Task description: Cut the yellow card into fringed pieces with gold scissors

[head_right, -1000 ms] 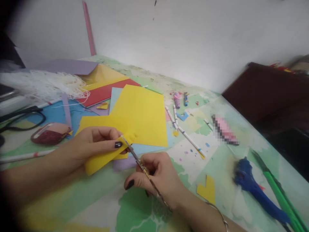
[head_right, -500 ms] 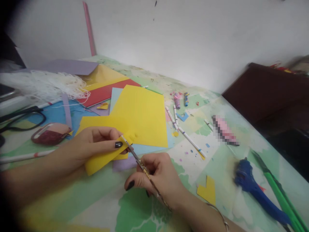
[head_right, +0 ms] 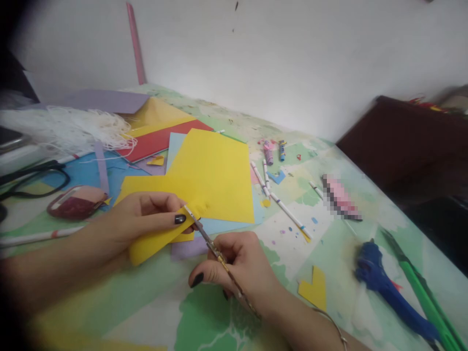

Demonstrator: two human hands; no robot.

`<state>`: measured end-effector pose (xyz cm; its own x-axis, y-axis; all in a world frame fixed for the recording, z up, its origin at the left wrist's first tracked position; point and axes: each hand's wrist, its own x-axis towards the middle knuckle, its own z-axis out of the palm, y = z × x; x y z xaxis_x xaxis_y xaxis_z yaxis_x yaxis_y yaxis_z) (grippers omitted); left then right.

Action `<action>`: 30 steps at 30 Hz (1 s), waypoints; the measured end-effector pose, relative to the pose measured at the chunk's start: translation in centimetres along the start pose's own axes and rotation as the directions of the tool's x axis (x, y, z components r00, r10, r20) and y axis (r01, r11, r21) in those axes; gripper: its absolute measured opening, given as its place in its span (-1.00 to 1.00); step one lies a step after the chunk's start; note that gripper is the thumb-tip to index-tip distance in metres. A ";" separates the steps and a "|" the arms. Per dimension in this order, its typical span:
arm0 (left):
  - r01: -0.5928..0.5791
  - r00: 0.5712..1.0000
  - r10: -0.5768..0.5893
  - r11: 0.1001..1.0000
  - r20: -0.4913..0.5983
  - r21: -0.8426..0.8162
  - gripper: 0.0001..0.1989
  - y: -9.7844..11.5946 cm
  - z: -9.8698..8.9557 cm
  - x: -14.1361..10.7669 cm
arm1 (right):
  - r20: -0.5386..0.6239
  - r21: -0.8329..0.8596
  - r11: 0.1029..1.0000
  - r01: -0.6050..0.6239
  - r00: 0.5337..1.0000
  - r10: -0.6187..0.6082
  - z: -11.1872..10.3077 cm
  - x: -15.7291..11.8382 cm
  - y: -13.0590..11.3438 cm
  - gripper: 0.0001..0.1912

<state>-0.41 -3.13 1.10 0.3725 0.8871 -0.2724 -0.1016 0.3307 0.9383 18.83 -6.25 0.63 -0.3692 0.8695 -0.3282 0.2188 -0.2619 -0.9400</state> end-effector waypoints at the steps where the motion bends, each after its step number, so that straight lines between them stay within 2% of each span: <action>1: 0.001 1.000 -0.001 1.000 0.001 0.002 -0.85 0.0 0.0 0.0 | -0.001 -0.003 1.000 -0.001 1.000 0.001 0.0 0.0 0.0 -0.72; 8: -0.021 1.000 0.021 1.000 0.001 -0.004 -0.84 -0.5 -0.2 -0.1 | -0.008 -0.015 1.000 -0.011 1.000 0.011 0.0 -0.1 -0.1 -0.69; 15: -0.006 1.000 0.006 1.000 0.002 0.005 -0.85 0.0 0.0 -0.2 | -0.009 -0.035 0.999 -0.010 1.000 0.010 0.0 -0.1 0.1 -0.63; 24: -0.005 1.000 0.005 1.000 -0.009 0.006 -0.83 0.0 0.1 -0.3 | 0.092 0.055 0.989 0.139 0.985 -0.144 -0.2 0.0 0.4 -0.48; 30: 0.003 1.000 -0.003 1.000 -0.012 0.024 -0.84 0.4 0.2 -0.4 | 0.110 0.058 0.986 0.155 0.981 -0.160 -0.3 -0.2 0.7 -0.45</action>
<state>-0.42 -3.44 1.65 0.3621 0.8898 -0.2778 -0.0781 0.3259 0.9422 19.31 -6.46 0.01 -0.4969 0.8486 -0.1815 0.1061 -0.1481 -0.9833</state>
